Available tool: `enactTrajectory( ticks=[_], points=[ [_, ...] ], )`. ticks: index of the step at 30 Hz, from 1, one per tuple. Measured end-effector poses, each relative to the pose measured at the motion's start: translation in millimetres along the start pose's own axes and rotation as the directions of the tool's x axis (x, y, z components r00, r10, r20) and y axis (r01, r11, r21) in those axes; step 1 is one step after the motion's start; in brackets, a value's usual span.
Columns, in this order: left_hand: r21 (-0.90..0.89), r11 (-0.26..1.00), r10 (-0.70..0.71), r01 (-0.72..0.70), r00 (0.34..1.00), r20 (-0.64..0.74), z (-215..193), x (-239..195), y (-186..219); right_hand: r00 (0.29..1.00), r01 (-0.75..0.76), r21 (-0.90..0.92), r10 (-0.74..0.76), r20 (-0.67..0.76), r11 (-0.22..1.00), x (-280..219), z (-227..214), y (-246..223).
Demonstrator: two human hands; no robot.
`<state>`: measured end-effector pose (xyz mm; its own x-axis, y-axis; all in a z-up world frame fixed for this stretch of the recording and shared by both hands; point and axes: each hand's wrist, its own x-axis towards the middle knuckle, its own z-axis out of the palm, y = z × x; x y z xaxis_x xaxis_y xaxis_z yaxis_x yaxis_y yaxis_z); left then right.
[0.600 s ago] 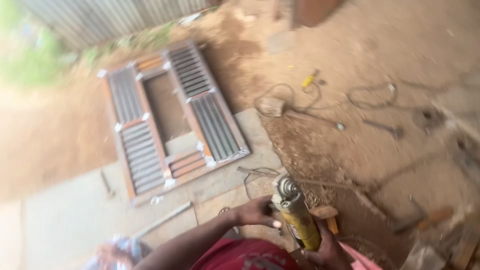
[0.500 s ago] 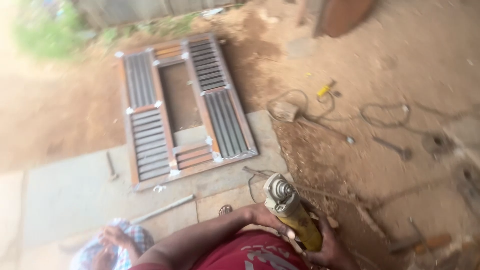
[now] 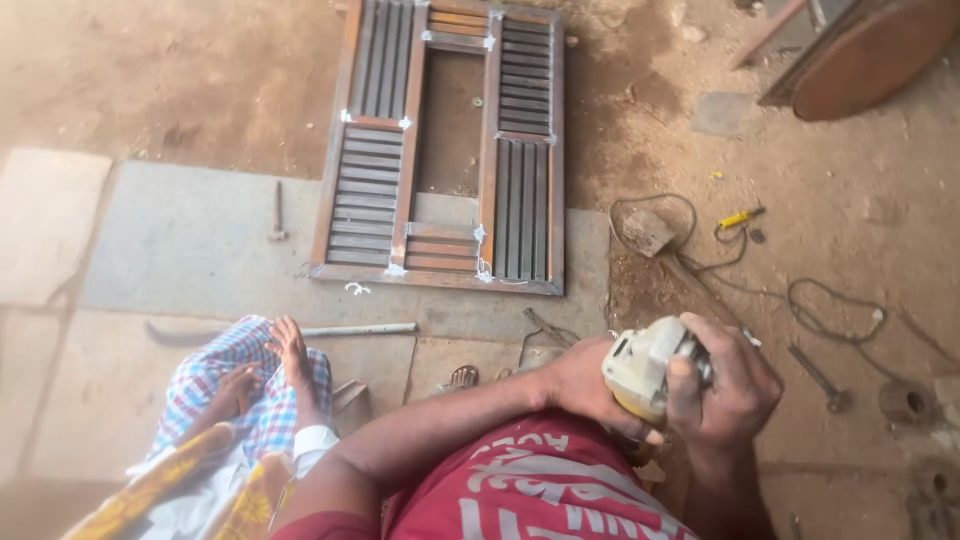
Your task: The person prepares an angle grinder by attaching a grinding disc and then uses it to grind the metal joints of a gate frame.
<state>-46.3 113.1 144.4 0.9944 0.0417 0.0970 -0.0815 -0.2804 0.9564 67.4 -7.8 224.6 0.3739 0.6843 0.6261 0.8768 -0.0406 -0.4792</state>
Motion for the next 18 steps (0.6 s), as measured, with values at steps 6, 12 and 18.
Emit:
enactTrajectory(
  ticks=[6, 12, 18],
  points=[
    [-0.622, 0.781, 0.01, -0.066, 0.996, -0.093, -17, -12, -31, 0.985, 0.171, 0.148, -0.167, -0.037, 0.974, 25, 43, 35],
    [-0.848, 0.511, -0.158, -0.14, 0.955, -0.253, 38, -39, -201, 0.98, -0.17, 0.596, 0.072, 0.186, 0.785, 13, 132, 96],
    [-0.906, 0.366, -0.314, -0.212, 0.888, -0.335, 25, 8, -147, 0.937, -0.14, 0.572, -0.08, 0.341, 0.808, 50, 127, 122]
  ],
)
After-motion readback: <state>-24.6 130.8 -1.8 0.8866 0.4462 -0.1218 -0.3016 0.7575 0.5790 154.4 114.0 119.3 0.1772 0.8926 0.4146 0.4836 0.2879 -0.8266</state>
